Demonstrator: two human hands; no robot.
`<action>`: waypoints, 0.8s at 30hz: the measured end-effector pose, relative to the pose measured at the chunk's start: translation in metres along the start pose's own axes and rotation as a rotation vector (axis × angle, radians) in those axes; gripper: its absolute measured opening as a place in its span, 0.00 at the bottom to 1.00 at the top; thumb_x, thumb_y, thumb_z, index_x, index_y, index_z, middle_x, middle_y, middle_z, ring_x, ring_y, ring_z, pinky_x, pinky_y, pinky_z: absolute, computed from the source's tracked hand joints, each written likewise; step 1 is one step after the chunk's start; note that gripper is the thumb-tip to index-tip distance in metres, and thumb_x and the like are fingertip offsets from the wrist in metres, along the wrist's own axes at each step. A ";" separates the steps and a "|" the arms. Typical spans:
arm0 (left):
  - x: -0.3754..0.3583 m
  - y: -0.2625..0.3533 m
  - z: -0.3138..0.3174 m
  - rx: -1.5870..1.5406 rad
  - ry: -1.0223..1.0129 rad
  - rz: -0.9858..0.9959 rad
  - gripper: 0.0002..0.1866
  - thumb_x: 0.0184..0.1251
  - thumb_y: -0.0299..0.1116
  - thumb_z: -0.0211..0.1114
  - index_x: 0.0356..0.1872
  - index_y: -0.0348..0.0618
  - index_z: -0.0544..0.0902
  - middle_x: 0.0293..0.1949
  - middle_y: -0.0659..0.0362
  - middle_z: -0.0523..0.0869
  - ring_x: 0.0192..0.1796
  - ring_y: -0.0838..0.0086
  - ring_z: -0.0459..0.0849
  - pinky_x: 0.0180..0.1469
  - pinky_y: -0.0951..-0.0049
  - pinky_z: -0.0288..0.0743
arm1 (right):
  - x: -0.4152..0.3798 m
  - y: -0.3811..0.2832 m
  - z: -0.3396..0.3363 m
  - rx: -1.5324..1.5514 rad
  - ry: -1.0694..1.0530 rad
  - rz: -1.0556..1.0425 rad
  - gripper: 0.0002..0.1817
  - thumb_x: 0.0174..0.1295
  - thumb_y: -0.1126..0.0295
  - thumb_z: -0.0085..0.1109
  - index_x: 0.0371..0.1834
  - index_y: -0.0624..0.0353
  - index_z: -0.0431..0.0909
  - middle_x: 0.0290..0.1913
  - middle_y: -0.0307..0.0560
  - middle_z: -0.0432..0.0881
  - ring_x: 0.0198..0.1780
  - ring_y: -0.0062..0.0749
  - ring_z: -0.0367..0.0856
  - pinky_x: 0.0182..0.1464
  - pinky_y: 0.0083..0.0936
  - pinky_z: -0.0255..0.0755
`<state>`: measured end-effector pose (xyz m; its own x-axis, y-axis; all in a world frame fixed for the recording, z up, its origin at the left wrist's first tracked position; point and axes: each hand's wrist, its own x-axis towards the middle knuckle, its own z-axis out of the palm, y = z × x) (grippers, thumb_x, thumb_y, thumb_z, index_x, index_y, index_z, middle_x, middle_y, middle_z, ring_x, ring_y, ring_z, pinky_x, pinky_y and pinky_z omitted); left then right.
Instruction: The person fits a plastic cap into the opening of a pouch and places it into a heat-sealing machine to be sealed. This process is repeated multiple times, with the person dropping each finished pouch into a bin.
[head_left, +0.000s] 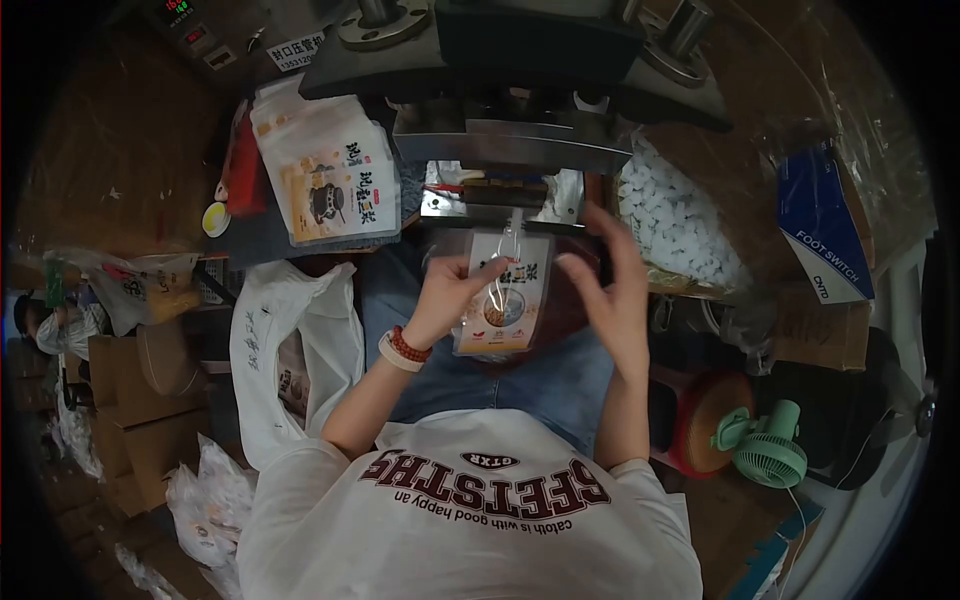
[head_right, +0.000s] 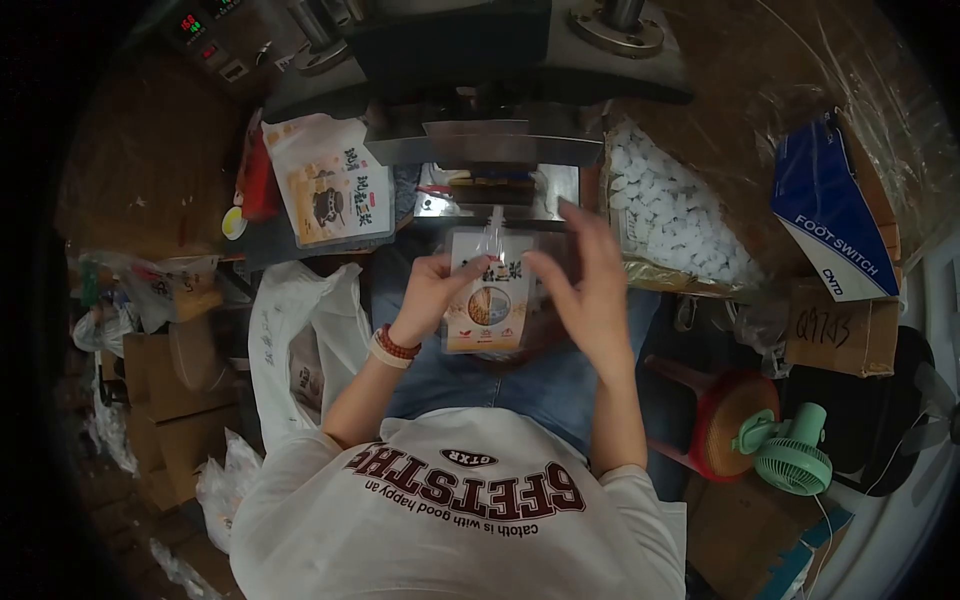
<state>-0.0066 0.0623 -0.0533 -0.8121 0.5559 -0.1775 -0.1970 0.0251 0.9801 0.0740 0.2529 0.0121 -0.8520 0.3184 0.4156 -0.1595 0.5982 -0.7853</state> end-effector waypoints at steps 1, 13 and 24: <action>0.008 0.005 -0.001 -0.002 0.002 -0.003 0.12 0.68 0.33 0.65 0.41 0.31 0.85 0.38 0.58 0.88 0.35 0.81 0.86 0.36 0.77 0.79 | 0.003 -0.006 -0.013 0.027 0.071 0.073 0.26 0.57 0.67 0.67 0.58 0.62 0.73 0.53 0.55 0.77 0.55 0.50 0.76 0.58 0.35 0.68; 0.050 0.028 -0.016 -0.309 0.026 -0.147 0.18 0.66 0.35 0.66 0.48 0.29 0.81 0.40 0.53 0.87 0.40 0.74 0.86 0.43 0.75 0.80 | 0.032 0.072 -0.027 -0.679 -0.050 0.197 0.11 0.60 0.73 0.56 0.44 0.62 0.81 0.44 0.55 0.78 0.44 0.54 0.79 0.45 0.42 0.73; -0.024 0.002 -0.118 1.495 0.377 0.577 0.27 0.54 0.24 0.66 0.59 0.48 0.78 0.58 0.58 0.81 0.61 0.63 0.78 0.63 0.61 0.69 | 0.020 0.018 -0.008 0.309 0.354 0.222 0.10 0.64 0.76 0.60 0.47 0.63 0.76 0.41 0.43 0.81 0.37 0.24 0.78 0.40 0.19 0.73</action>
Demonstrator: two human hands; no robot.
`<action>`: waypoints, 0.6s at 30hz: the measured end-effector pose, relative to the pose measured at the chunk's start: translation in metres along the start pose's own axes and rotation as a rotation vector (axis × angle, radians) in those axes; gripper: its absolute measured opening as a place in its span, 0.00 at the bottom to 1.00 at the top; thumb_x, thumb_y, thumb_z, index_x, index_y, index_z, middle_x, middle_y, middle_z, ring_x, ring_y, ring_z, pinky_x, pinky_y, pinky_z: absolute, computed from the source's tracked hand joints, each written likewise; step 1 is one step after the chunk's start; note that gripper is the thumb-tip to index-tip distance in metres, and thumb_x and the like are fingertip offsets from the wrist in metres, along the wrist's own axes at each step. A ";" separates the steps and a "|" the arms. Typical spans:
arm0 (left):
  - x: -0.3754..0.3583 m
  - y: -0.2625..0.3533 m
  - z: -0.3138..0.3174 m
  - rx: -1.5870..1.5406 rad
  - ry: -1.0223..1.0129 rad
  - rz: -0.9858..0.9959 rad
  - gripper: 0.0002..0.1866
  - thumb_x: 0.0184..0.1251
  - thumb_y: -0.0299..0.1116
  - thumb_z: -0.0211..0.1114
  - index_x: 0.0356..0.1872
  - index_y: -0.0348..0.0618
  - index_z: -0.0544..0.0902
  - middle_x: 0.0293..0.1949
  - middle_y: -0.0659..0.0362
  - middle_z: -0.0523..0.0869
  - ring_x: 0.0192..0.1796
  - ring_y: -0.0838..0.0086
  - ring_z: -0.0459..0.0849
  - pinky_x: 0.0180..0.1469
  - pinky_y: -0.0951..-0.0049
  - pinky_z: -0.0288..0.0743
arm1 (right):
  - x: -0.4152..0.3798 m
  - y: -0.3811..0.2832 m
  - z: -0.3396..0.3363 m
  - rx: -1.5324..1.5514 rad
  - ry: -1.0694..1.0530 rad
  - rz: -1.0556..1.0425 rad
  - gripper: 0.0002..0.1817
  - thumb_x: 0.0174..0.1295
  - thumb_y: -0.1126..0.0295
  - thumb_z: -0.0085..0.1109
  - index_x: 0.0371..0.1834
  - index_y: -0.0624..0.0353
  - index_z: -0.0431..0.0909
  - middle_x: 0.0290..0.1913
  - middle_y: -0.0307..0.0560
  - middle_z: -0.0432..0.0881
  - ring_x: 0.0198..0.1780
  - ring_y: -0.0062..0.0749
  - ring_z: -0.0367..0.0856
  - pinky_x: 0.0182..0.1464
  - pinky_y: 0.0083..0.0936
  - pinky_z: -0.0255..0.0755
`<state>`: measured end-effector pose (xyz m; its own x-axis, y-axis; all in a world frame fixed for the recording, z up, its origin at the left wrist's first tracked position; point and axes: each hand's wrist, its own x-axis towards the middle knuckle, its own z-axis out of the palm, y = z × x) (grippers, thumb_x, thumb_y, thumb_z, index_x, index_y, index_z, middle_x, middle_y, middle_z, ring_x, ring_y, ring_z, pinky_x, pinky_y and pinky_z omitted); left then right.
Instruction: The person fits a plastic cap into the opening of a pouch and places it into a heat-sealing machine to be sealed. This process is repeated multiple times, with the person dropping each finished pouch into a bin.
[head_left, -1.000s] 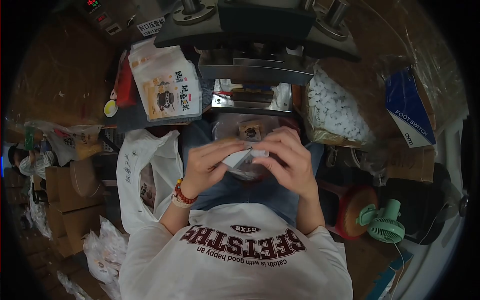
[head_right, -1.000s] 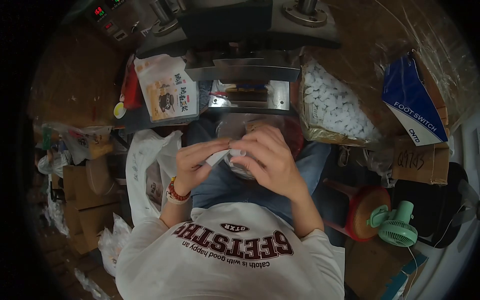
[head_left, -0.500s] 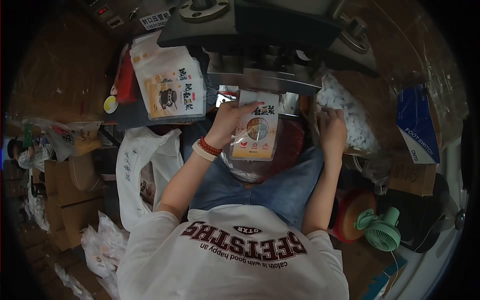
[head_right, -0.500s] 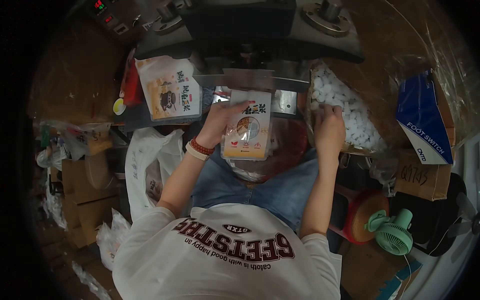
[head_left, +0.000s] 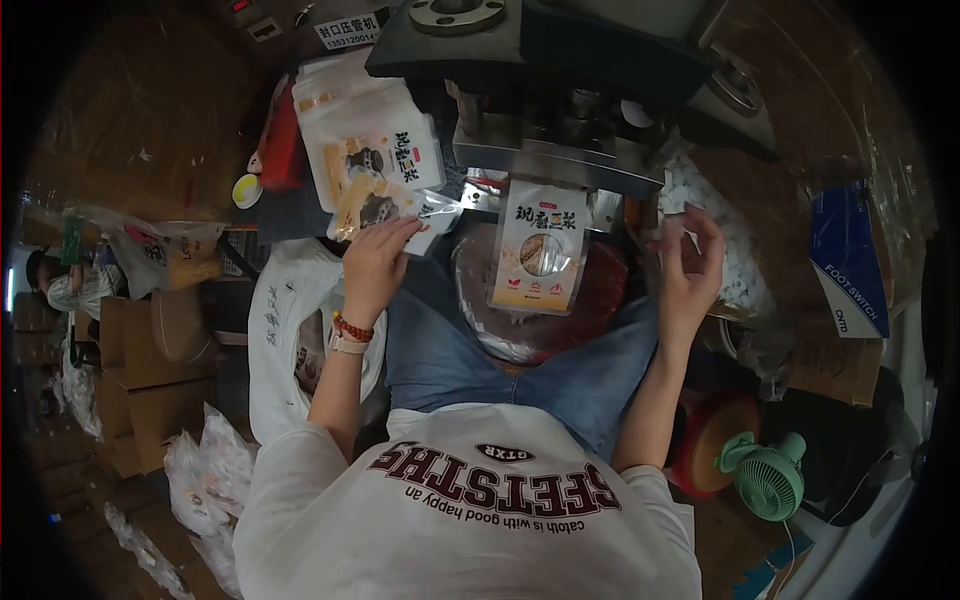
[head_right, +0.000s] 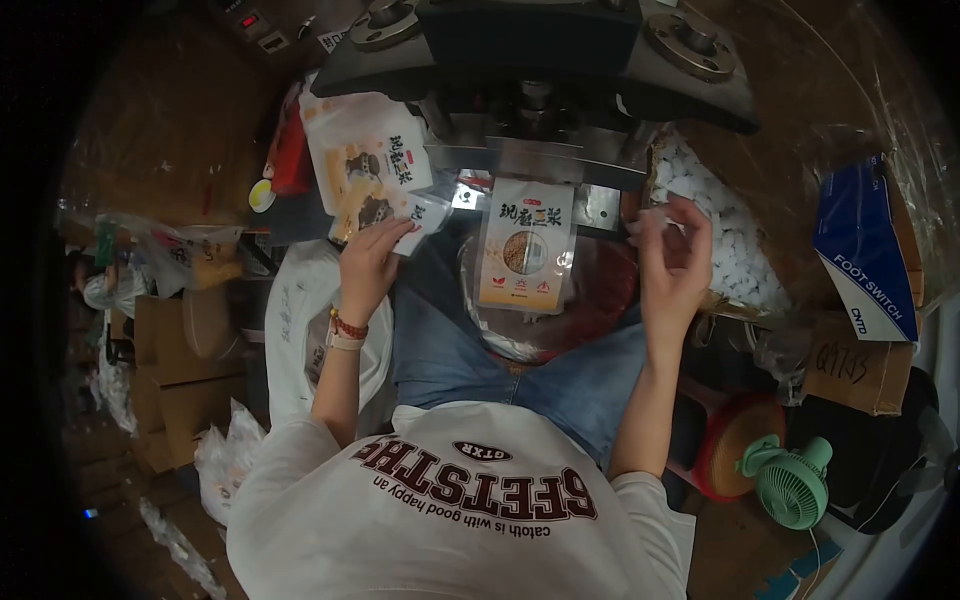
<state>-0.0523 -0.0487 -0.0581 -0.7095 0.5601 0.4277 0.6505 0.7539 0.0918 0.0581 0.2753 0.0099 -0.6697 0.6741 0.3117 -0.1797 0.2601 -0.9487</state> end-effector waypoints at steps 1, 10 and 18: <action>-0.001 0.006 -0.006 -0.232 0.010 -0.111 0.25 0.52 0.21 0.65 0.55 0.47 0.81 0.53 0.58 0.84 0.58 0.63 0.81 0.59 0.64 0.73 | -0.009 -0.008 0.005 0.093 -0.114 -0.050 0.12 0.61 0.79 0.62 0.47 0.63 0.75 0.42 0.42 0.81 0.37 0.19 0.77 0.39 0.17 0.72; 0.017 0.080 -0.052 -0.469 0.255 0.074 0.23 0.41 0.16 0.61 0.43 0.44 0.85 0.41 0.59 0.88 0.46 0.65 0.86 0.46 0.69 0.80 | -0.044 -0.025 0.046 -0.175 -0.598 -0.557 0.18 0.48 0.76 0.70 0.45 0.61 0.81 0.37 0.46 0.80 0.35 0.35 0.79 0.38 0.27 0.75; 0.015 0.095 -0.032 -0.832 -0.157 -0.054 0.12 0.57 0.24 0.66 0.43 0.42 0.86 0.37 0.58 0.88 0.34 0.72 0.87 0.37 0.75 0.79 | -0.029 -0.033 0.031 -0.622 -0.718 -0.906 0.23 0.47 0.70 0.68 0.50 0.61 0.79 0.44 0.45 0.80 0.42 0.40 0.79 0.43 0.31 0.76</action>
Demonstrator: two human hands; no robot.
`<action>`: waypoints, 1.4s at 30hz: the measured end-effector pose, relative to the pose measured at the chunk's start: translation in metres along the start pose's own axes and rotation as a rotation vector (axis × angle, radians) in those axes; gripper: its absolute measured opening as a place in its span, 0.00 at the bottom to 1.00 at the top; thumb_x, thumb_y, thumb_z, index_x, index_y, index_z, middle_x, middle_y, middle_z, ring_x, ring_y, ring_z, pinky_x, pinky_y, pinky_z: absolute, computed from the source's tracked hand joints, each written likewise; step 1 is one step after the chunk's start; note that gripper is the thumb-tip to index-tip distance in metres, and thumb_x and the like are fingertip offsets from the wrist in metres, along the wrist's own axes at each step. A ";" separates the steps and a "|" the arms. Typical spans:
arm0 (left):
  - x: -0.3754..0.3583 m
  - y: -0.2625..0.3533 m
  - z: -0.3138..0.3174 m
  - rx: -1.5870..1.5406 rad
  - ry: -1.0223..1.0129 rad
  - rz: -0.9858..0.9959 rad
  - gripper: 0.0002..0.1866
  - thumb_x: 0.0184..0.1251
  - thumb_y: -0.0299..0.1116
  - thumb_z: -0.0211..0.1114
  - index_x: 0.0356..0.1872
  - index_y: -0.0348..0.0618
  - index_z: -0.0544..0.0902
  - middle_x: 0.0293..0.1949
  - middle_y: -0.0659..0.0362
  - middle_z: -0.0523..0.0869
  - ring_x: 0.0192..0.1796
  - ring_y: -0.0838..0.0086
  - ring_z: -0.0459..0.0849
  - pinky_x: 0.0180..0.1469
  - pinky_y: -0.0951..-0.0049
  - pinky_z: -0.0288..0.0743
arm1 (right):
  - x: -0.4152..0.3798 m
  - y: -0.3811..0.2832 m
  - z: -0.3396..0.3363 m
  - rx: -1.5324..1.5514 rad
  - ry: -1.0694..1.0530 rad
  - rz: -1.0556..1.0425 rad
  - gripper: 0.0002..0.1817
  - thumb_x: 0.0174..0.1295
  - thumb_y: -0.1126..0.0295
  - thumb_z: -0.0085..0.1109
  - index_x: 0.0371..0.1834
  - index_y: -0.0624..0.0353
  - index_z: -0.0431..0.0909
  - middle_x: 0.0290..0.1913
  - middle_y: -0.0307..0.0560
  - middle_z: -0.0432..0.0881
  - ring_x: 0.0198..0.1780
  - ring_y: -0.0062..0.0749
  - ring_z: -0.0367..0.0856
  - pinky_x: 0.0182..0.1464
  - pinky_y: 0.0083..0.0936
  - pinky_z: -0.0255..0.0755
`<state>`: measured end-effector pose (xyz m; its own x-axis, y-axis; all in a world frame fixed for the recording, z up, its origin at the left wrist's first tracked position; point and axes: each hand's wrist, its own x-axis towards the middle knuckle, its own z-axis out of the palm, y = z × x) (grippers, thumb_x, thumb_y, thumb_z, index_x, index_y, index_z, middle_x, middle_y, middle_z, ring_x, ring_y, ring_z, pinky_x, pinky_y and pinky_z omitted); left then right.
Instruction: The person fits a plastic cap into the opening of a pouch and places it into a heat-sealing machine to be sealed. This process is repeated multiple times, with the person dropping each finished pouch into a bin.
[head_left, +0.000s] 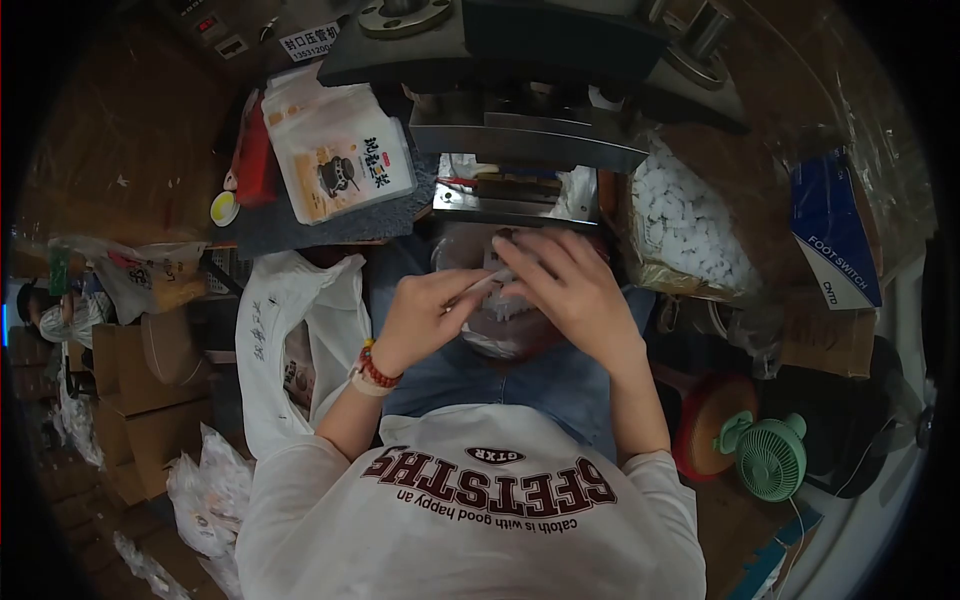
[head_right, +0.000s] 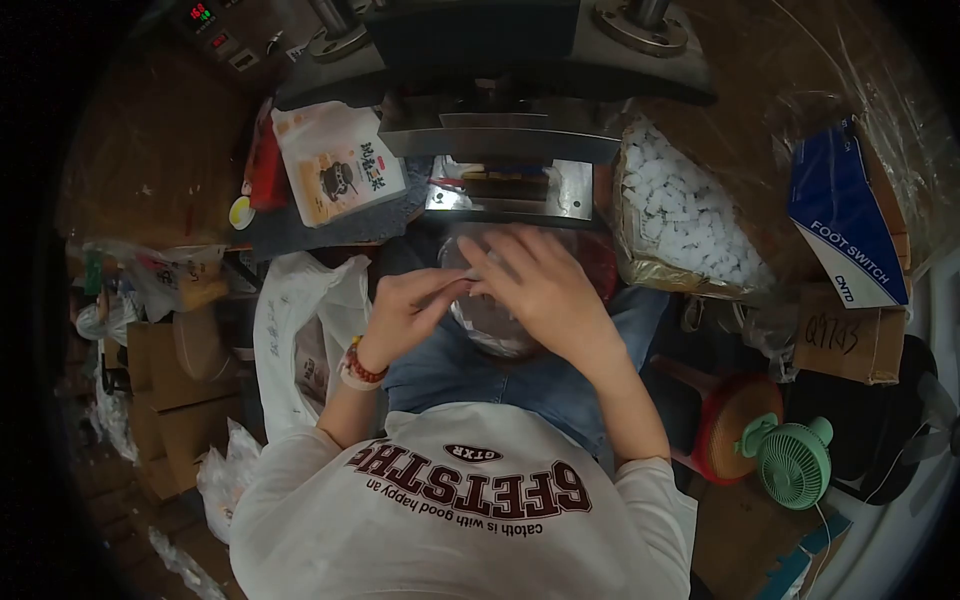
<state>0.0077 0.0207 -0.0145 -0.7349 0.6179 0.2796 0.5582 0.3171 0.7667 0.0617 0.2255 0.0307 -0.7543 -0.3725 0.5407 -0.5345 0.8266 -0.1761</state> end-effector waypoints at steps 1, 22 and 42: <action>0.003 -0.010 0.012 0.000 0.001 0.000 0.12 0.57 0.24 0.66 0.43 0.42 0.86 0.37 0.58 0.88 0.34 0.72 0.87 0.37 0.75 0.79 | 0.002 0.004 -0.003 0.056 0.067 0.096 0.23 0.48 0.70 0.69 0.50 0.61 0.79 0.46 0.46 0.80 0.44 0.42 0.79 0.45 0.33 0.75; 0.043 -0.082 -0.037 1.001 0.412 -0.225 0.45 0.54 0.62 0.66 0.71 0.53 0.64 0.74 0.57 0.59 0.76 0.65 0.55 0.69 0.33 0.42 | -0.053 0.104 0.008 -0.098 0.222 0.787 0.13 0.58 0.77 0.60 0.47 0.64 0.79 0.43 0.51 0.82 0.42 0.42 0.81 0.46 0.32 0.74; 0.003 0.006 -0.009 -0.196 0.097 0.087 0.13 0.54 0.21 0.65 0.42 0.39 0.87 0.36 0.55 0.89 0.36 0.71 0.87 0.40 0.76 0.79 | -0.002 -0.002 0.009 0.765 0.134 0.246 0.18 0.58 0.77 0.61 0.53 0.61 0.76 0.49 0.49 0.85 0.63 0.44 0.76 0.72 0.42 0.54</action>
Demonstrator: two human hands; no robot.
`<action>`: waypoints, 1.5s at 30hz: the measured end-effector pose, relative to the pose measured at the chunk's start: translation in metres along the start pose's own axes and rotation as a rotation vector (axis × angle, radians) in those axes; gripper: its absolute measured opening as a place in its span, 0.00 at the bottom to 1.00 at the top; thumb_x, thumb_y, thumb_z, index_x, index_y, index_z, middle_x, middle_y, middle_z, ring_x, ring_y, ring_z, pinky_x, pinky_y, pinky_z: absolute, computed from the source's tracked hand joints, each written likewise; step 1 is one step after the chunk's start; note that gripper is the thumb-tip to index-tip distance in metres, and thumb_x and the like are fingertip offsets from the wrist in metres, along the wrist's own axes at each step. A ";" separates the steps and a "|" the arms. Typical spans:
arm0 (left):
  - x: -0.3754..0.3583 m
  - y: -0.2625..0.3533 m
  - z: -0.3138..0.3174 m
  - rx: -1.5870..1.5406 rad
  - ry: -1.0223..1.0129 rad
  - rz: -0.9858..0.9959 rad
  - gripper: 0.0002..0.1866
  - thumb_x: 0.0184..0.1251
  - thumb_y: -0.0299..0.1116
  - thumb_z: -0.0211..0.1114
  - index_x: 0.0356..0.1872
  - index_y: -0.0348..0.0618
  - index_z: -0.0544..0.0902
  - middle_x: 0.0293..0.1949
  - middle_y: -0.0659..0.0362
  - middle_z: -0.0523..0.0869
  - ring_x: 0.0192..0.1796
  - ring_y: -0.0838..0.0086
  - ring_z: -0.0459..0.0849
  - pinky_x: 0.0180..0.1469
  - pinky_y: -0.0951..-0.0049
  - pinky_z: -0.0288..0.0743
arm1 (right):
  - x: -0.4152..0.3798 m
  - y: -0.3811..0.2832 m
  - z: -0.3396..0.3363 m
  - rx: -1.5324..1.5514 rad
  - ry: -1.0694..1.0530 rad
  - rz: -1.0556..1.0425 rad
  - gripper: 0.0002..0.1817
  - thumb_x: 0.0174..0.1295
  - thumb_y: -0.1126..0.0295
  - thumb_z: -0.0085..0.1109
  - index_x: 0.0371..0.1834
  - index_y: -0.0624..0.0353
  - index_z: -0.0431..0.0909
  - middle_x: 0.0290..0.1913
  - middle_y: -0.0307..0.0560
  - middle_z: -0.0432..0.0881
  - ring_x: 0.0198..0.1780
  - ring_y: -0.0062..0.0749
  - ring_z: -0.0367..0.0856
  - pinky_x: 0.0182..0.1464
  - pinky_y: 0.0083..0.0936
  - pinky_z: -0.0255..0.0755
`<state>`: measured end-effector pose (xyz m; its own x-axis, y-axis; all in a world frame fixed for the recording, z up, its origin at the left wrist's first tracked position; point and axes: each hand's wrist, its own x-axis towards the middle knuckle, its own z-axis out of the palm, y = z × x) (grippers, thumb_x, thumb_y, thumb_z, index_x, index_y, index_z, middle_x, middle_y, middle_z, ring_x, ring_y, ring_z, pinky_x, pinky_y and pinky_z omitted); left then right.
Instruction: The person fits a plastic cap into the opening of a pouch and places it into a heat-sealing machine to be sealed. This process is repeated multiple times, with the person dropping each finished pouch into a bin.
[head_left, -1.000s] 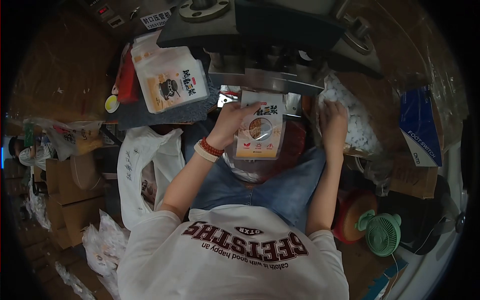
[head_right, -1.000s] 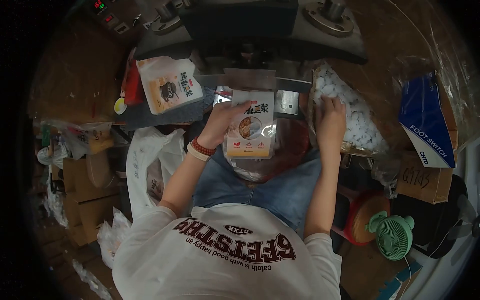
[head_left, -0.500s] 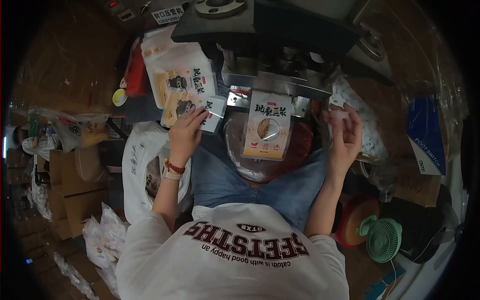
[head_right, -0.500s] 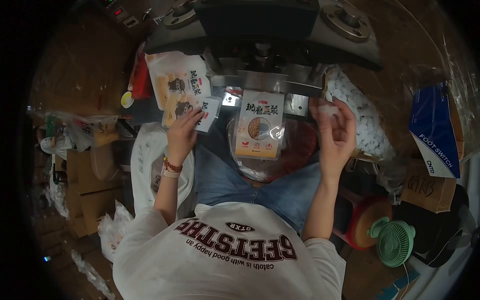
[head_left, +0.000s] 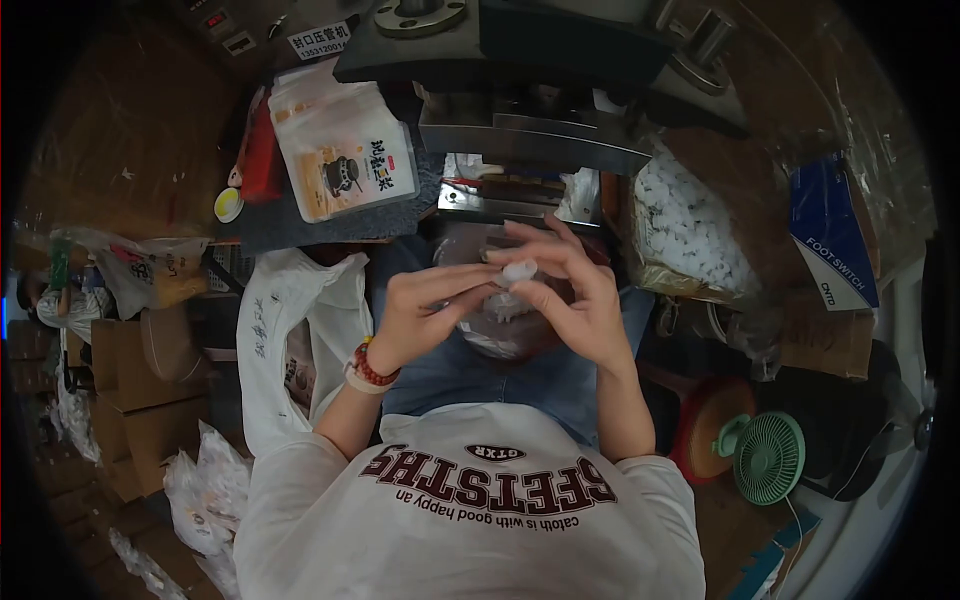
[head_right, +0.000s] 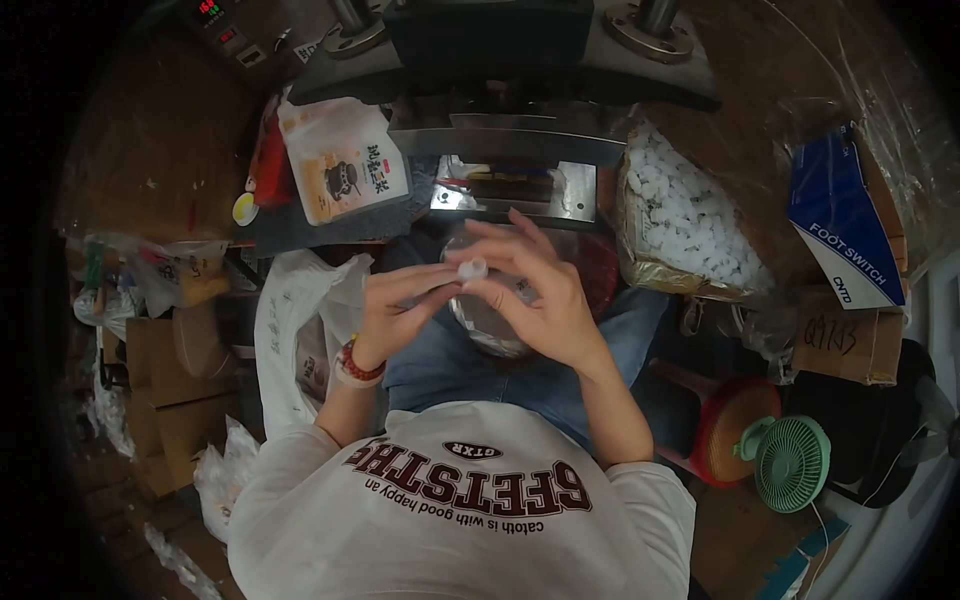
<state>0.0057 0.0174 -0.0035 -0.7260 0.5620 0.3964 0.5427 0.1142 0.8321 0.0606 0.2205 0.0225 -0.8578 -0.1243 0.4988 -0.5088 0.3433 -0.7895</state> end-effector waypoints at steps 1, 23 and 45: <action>0.000 -0.010 0.011 -0.123 -0.037 -0.169 0.09 0.59 0.26 0.67 0.41 0.37 0.87 0.33 0.56 0.89 0.30 0.76 0.85 0.35 0.79 0.77 | -0.002 0.004 0.000 0.041 0.022 0.179 0.19 0.58 0.76 0.62 0.54 0.61 0.75 0.49 0.49 0.85 0.62 0.45 0.77 0.70 0.40 0.58; 0.035 -0.093 -0.036 1.149 0.239 -0.155 0.49 0.53 0.64 0.66 0.72 0.50 0.61 0.72 0.53 0.63 0.75 0.62 0.59 0.71 0.36 0.40 | -0.031 0.059 -0.075 -0.498 0.616 0.329 0.12 0.67 0.77 0.52 0.51 0.67 0.77 0.45 0.50 0.83 0.45 0.34 0.83 0.45 0.29 0.77; 0.007 -0.005 0.009 0.129 -0.008 0.028 0.12 0.58 0.20 0.65 0.43 0.40 0.87 0.38 0.55 0.89 0.31 0.74 0.87 0.34 0.79 0.78 | 0.005 -0.013 -0.011 -0.537 -0.111 -0.167 0.22 0.52 0.81 0.63 0.53 0.59 0.79 0.51 0.48 0.79 0.50 0.45 0.78 0.49 0.34 0.75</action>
<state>0.0016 0.0276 -0.0088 -0.7066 0.5726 0.4157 0.6133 0.2027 0.7634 0.0636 0.2261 0.0390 -0.7860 -0.3047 0.5379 -0.5547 0.7318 -0.3961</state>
